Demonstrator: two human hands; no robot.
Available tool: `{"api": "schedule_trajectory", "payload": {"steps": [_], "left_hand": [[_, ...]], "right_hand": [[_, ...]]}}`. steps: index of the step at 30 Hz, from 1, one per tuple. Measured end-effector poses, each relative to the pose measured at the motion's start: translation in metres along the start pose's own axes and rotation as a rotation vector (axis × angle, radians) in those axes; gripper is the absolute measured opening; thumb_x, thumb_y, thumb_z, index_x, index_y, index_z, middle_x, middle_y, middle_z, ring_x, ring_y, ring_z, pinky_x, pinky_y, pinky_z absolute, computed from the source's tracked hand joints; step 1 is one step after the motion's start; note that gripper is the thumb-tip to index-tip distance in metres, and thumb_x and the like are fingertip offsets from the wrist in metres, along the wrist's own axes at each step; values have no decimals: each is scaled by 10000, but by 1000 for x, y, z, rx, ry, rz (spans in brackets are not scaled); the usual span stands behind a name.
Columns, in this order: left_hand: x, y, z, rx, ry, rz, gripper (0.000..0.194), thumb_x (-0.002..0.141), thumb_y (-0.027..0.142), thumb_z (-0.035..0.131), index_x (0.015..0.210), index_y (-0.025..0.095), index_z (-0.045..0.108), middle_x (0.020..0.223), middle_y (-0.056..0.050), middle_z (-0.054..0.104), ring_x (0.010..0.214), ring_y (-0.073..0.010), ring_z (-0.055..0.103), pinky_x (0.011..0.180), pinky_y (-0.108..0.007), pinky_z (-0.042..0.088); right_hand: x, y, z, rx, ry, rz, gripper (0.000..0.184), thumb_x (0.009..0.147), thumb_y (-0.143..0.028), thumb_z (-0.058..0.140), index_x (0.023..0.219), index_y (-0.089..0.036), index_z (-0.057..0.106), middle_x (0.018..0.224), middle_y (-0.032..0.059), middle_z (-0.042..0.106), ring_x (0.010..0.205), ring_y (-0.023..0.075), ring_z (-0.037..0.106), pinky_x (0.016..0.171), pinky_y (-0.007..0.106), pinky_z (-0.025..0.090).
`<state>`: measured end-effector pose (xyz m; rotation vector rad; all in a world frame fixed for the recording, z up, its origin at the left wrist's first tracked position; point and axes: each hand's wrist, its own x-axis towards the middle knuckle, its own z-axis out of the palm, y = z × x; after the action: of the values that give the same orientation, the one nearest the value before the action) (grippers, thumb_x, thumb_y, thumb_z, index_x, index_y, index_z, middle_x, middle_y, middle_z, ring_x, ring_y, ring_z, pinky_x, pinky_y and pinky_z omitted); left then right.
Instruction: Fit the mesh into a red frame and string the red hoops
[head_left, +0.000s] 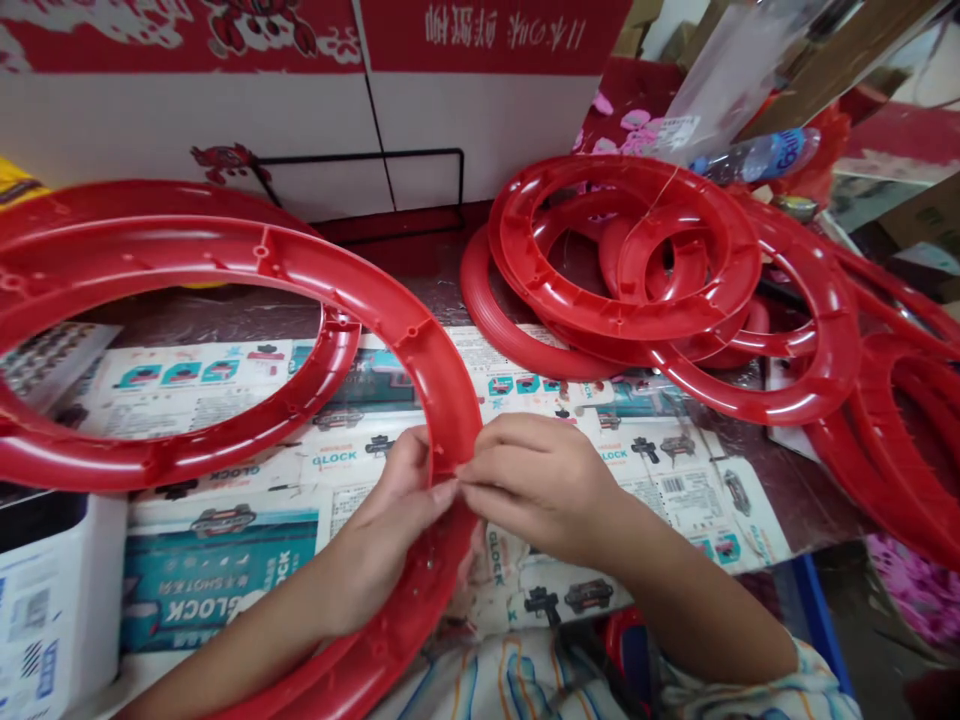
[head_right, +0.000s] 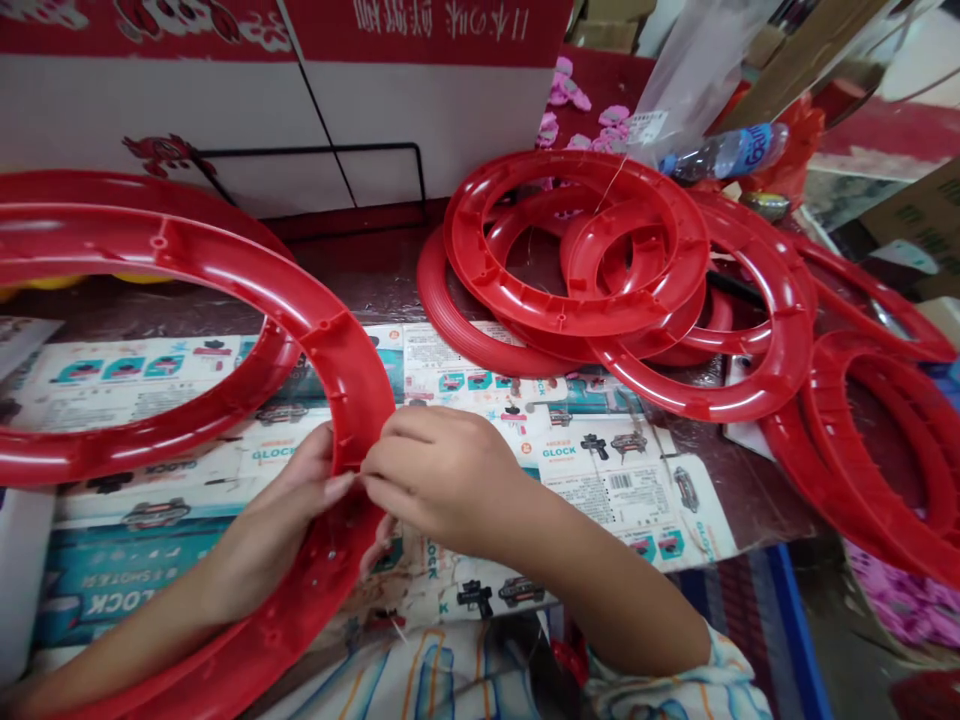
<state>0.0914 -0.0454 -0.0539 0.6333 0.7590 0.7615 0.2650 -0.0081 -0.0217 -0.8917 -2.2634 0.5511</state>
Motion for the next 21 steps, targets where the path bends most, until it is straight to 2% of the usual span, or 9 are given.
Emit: {"api": "schedule_trajectory", "payload": {"steps": [3, 5, 8, 9, 11, 14, 16, 18, 21], "left_hand": [[-1, -1, -2, 97, 79, 20, 448, 896, 447, 517, 1307, 290, 429, 1079, -69, 652, 854, -257, 651, 554, -282, 510], [0, 2, -3, 275, 151, 70, 467, 888, 411, 551, 1324, 279, 449, 1222, -60, 595, 1059, -272, 579, 750, -295, 515], [2, 7, -3, 516, 135, 121, 435, 892, 369, 564, 1313, 289, 487, 1336, -14, 520, 1288, -255, 403, 1035, -290, 361], [3, 8, -3, 552, 104, 104, 440, 900, 368, 550, 1327, 297, 474, 1329, -12, 528, 1309, -256, 382, 1060, -303, 336], [5, 9, -4, 567, 72, 49, 469, 908, 375, 526, 1362, 300, 435, 1270, -35, 577, 1287, -284, 417, 1044, -363, 364], [9, 4, -3, 561, 102, 46, 490, 899, 381, 530, 1363, 256, 434, 1266, -68, 586, 1283, -326, 424, 1058, -431, 355], [12, -1, -3, 605, 126, 101, 518, 913, 383, 503, 1394, 235, 379, 1393, -68, 481, 1369, -304, 315, 1138, -417, 241], [15, -5, -2, 700, 124, 148, 566, 941, 392, 440, 1448, 227, 247, 1509, -67, 316, 1434, -263, 176, 1177, -395, 132], [16, -7, -1, 847, 94, 186, 572, 965, 408, 358, 1462, 226, 139, 1551, -82, 207, 1453, -237, 107, 1186, -409, 99]], "right_hand": [[-2, 2, 2, -49, 25, -34, 181, 886, -232, 577, 780, -126, 679, 764, 37, 607, 689, 93, 541, 637, 208, 448], [-2, 5, -1, -89, 5, -68, 183, 890, -230, 575, 793, -116, 679, 766, 40, 616, 704, 100, 548, 661, 218, 454], [-1, 10, -7, -175, -48, -108, 174, 906, -205, 543, 828, -119, 673, 795, 44, 638, 746, 116, 563, 695, 234, 459], [-1, 11, -9, -200, -60, -113, 174, 910, -199, 532, 840, -123, 672, 813, 47, 643, 761, 120, 565, 699, 237, 458], [-1, 14, -13, -250, -82, -129, 181, 918, -182, 508, 860, -125, 670, 848, 55, 649, 790, 132, 560, 717, 246, 457], [1, 16, -14, -368, -133, -195, 219, 926, -151, 468, 823, -119, 658, 829, 58, 642, 777, 146, 523, 724, 270, 441], [2, 18, -12, -456, -163, -244, 252, 929, -134, 451, 760, -128, 637, 781, 45, 624, 730, 144, 485, 679, 277, 413], [2, 19, -11, -516, -161, -286, 264, 927, -124, 450, 724, -141, 618, 752, 30, 608, 701, 141, 460, 637, 282, 376], [2, 20, -9, -537, -129, -332, 248, 930, -132, 453, 743, -147, 615, 761, 25, 605, 719, 143, 469, 636, 286, 356]]}}
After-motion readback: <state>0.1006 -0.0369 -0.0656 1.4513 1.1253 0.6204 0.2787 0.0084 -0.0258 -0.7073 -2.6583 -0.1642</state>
